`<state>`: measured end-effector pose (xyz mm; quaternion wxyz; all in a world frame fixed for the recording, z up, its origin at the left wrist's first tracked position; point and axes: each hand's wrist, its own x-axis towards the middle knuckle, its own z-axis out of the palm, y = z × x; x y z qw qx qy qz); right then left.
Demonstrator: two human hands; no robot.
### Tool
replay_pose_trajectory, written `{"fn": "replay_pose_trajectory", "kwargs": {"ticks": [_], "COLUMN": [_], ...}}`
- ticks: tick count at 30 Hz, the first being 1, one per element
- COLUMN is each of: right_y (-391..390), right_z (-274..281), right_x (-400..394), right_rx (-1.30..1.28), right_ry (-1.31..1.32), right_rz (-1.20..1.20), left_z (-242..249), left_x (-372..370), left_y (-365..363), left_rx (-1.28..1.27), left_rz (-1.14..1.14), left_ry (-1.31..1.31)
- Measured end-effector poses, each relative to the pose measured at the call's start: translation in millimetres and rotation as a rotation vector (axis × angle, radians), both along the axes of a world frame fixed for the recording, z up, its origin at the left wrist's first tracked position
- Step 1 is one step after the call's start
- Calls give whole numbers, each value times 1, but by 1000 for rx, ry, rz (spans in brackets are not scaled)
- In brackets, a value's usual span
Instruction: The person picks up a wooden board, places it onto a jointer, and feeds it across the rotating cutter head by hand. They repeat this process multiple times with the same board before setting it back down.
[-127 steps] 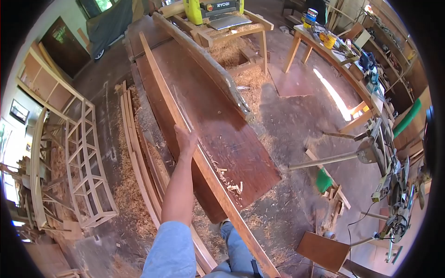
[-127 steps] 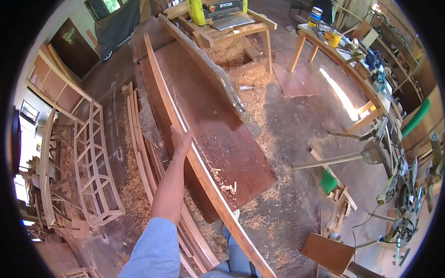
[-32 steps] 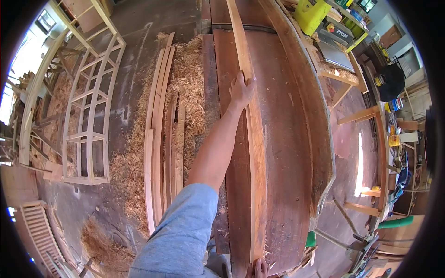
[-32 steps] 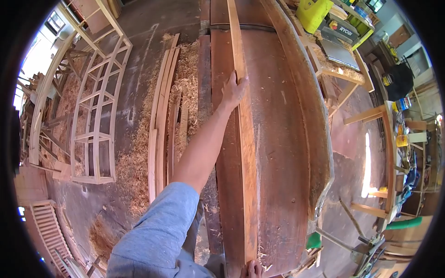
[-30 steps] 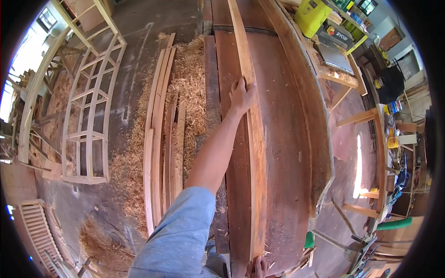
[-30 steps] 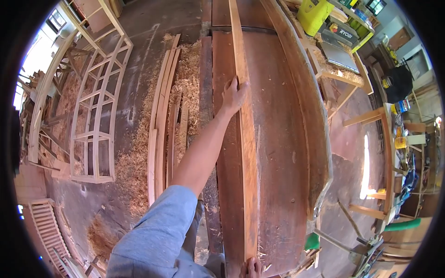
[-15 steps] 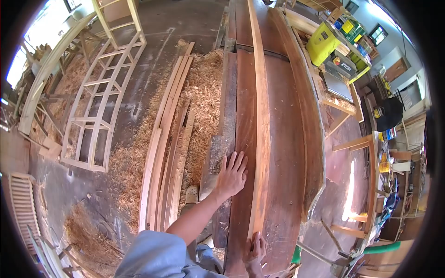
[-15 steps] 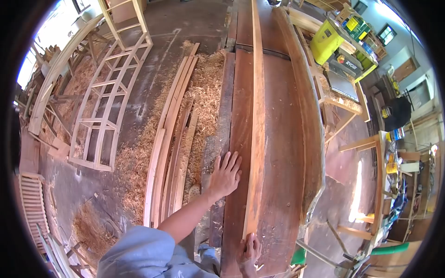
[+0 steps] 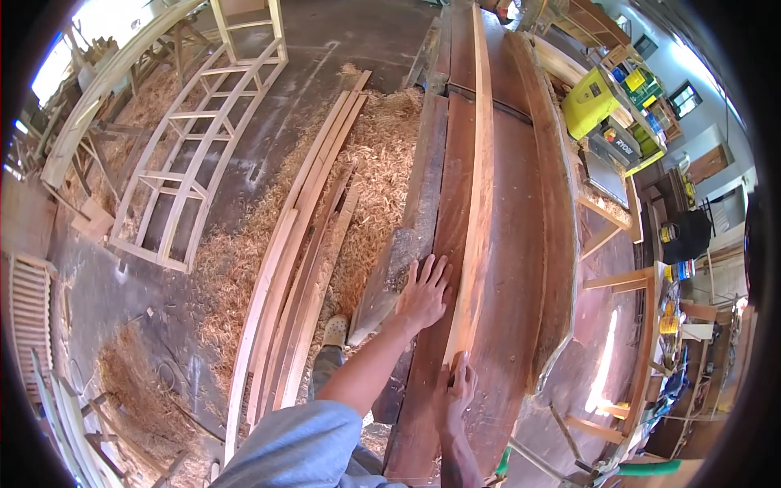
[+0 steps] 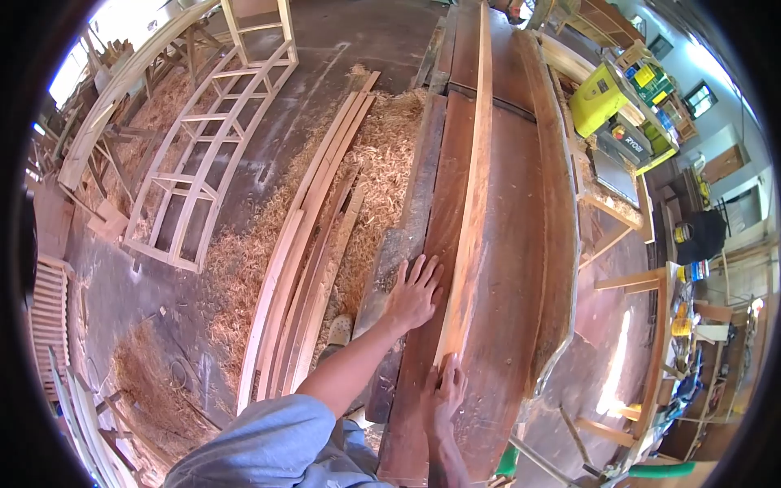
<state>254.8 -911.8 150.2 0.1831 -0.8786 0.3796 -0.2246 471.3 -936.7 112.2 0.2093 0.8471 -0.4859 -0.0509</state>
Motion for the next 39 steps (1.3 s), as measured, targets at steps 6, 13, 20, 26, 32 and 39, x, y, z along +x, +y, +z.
{"fn": "replay_pose_trajectory", "kwargs": {"ticks": [6,13,20,26,32,39], "right_y": [-26,-56,-92,-115,-141,-166], "right_z": [-4,-4,-10,-9,-16,-10], "right_x": [32,74,111,139,162,198], "right_rx": [0,-61,-67,-38,-83,-35], "right_ry": [-23,-25,-29,13,30,70], "right_rz": [-1,-5,6,-21,-21,-29], "left_z": [1,4,-5,-3,-3,0], "left_x": [1,1,1,2,0,2], "left_y": [0,0,-2,-3,-4,-2], "left_rx": [15,37,28,-28,-52,-45], "left_rz": [-3,1,3,19,26,7], "left_ry": [-3,-14,-76,12,65,118]}}
